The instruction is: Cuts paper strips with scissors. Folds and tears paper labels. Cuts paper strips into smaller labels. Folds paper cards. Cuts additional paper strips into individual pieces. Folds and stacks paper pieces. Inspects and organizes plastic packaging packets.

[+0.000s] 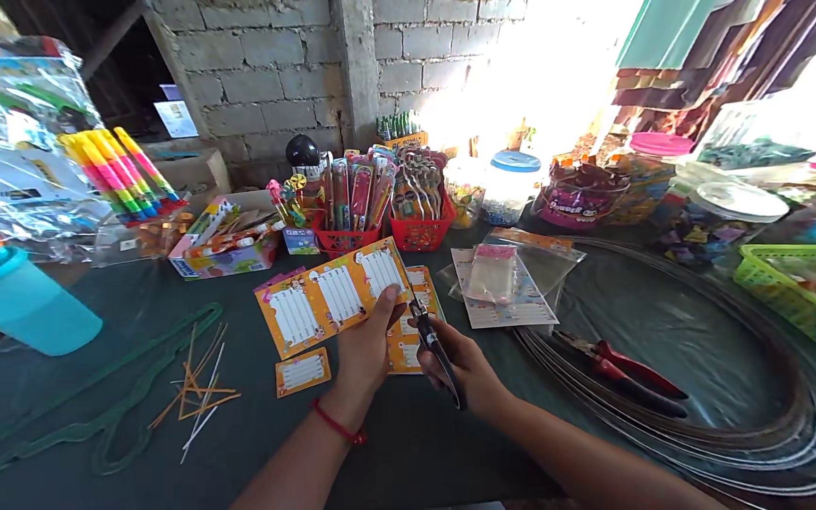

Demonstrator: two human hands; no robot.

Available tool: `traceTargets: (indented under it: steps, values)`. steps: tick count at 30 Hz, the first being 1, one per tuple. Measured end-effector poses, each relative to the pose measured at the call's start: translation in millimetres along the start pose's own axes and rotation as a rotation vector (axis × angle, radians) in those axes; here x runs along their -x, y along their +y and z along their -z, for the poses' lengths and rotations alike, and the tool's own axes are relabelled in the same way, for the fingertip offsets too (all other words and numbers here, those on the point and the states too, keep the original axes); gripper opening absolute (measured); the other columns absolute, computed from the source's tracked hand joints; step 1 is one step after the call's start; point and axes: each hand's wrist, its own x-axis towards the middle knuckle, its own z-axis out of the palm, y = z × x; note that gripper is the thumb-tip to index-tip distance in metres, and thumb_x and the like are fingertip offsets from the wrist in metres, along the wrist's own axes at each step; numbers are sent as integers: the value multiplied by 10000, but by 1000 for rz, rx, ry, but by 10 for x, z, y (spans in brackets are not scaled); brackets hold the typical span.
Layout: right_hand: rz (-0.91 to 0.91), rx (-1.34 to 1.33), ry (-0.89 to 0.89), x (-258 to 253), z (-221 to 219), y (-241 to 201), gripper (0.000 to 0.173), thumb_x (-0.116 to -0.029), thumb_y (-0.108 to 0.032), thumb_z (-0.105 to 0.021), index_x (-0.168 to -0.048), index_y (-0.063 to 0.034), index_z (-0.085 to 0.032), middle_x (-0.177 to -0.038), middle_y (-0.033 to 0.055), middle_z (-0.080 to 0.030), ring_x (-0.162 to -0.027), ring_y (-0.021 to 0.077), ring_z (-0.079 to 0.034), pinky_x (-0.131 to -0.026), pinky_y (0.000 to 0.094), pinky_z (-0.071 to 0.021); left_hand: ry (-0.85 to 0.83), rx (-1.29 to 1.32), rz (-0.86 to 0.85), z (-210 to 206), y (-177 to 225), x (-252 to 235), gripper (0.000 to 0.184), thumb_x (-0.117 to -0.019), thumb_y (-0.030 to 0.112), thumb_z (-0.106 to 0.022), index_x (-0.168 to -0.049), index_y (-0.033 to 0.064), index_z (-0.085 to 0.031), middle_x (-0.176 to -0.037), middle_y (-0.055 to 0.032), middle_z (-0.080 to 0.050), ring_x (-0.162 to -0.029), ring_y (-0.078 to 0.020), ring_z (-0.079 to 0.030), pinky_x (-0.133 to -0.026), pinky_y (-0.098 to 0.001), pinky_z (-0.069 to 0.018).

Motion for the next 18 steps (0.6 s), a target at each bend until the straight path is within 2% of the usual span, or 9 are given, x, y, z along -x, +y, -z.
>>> traceTargets:
  steps: [7,13,15,18]
  values:
    - [-24,-23,15,-7,7,-22,670,-958,-413,-656,-1398,49,-449,-803,-107,-579,-633,-50,-553,-580,129,-490,-26,-11,4,1,-36,15,222,-960,-84,-606,-1164,-30,-537,-976,-67,-723,-851,-147,-743,-813,-297,-636]
    - [-34,-22,20,-9,5,-38,600,-978,-333,-642,-1385,64,-451,-796,-102,-579,-626,-48,-556,-576,131,-495,-25,-15,10,7,-48,8,234,-963,-83,-604,-1178,-29,-531,-985,-73,-720,-852,-150,-743,-810,-300,-637]
    - [-39,-67,4,-13,13,-35,618,-972,-374,-643,-1385,42,-445,-801,-105,-586,-635,-37,-569,-577,139,-502,-18,-20,-10,20,-51,-13,253,-946,-96,-617,-1175,-27,-533,-978,-66,-720,-849,-149,-741,-809,-304,-637]
    - [-38,-146,-115,-44,84,-6,726,-990,-517,-575,-1446,9,-368,-887,-84,-602,-741,11,-606,-673,188,-535,0,-49,-62,75,-12,-112,308,-901,-139,-637,-1167,-17,-538,-959,-61,-716,-844,-146,-733,-792,-305,-634]
